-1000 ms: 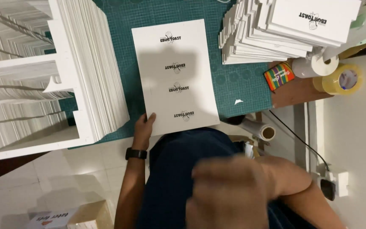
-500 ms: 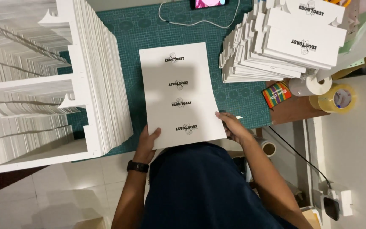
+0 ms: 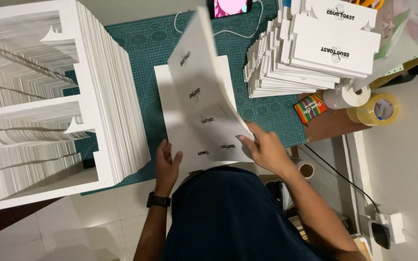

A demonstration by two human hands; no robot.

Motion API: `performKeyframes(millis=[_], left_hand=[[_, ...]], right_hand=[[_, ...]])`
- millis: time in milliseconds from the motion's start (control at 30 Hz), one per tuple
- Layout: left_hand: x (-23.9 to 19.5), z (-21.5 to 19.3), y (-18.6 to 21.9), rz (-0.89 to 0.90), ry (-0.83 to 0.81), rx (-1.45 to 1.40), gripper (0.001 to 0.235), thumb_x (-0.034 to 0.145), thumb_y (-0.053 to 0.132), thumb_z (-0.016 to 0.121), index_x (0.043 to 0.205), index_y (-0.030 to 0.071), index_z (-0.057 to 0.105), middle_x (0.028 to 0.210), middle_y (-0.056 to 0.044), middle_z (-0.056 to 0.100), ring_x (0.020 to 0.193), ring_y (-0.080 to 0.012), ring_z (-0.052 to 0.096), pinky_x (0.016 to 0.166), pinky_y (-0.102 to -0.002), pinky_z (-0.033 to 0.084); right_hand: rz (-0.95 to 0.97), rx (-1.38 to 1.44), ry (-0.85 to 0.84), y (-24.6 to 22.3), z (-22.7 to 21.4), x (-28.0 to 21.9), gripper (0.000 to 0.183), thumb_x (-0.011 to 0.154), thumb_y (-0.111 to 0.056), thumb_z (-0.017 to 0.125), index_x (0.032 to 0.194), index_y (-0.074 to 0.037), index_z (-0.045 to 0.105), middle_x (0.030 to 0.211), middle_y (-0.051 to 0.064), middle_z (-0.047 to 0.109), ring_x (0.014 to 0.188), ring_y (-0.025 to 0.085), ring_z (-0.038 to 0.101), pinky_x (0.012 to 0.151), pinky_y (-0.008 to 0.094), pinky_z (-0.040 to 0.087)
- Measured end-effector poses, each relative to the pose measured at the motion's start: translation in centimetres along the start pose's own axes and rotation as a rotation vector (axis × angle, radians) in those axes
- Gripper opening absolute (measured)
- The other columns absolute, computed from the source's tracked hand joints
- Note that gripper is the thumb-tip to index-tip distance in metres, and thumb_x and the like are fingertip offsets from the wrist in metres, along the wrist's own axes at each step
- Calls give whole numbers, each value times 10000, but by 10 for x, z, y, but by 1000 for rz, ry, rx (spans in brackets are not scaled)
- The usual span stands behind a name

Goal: Punching out pre-cut shapes from cardboard sheets and stacking the finished pieces.

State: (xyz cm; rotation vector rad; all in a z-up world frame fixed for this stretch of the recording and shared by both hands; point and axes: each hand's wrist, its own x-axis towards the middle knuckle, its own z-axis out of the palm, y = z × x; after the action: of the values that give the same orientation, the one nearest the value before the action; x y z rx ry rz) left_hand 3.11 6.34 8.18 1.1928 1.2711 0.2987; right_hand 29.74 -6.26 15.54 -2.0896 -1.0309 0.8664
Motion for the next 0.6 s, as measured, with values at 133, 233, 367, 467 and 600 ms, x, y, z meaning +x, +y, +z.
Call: performKeyframes(millis=[133, 233, 367, 467, 600], left_hand=[[-2, -1, 27, 421, 185, 116, 796, 1020, 197, 643, 1605, 43, 126, 1582, -252, 321, 1501, -400, 261, 1248, -530, 171], [10, 1, 31, 711, 339, 45, 1132, 924, 159, 819, 1628, 84, -64, 1658, -249, 244, 1536, -389, 231, 1254, -531, 164], [1, -13, 59, 803, 310, -1, 1396, 816, 129, 936, 1586, 120, -229, 1704, -279, 50, 1589, -402, 116, 1300, -557, 66], [-3, -20, 51, 943, 57, -56, 407, 849, 75, 831, 1195, 114, 620, 1149, -65, 627, 1086, -228, 603, 965, -374, 496], [-7, -24, 2, 754, 219, -27, 410, 824, -8, 837, 1036, 116, 509, 1008, -56, 646, 928, -176, 650, 883, -356, 540]], right_hand=[[-238, -553, -14, -30, -55, -24, 306, 952, -202, 632, 1254, -245, 662, 595, 135, 720, 542, 341, 725, 546, 418, 564], [-380, -732, -14, -41, -84, -44, 194, 966, -191, 607, 1149, -224, 663, 499, 81, 653, 453, 282, 674, 511, 391, 548], [-447, -810, -118, -36, -111, -70, 210, 933, -120, 599, 1124, -162, 677, 563, 145, 697, 476, 333, 693, 506, 444, 570], [-545, -884, -343, -2, -113, -78, 560, 772, -26, 693, 1295, -188, 572, 954, 67, 796, 512, 179, 720, 461, 355, 627], [-505, -861, -314, -8, -98, -77, 420, 851, -78, 615, 1243, -227, 622, 917, 82, 799, 713, 239, 781, 566, 389, 633]])
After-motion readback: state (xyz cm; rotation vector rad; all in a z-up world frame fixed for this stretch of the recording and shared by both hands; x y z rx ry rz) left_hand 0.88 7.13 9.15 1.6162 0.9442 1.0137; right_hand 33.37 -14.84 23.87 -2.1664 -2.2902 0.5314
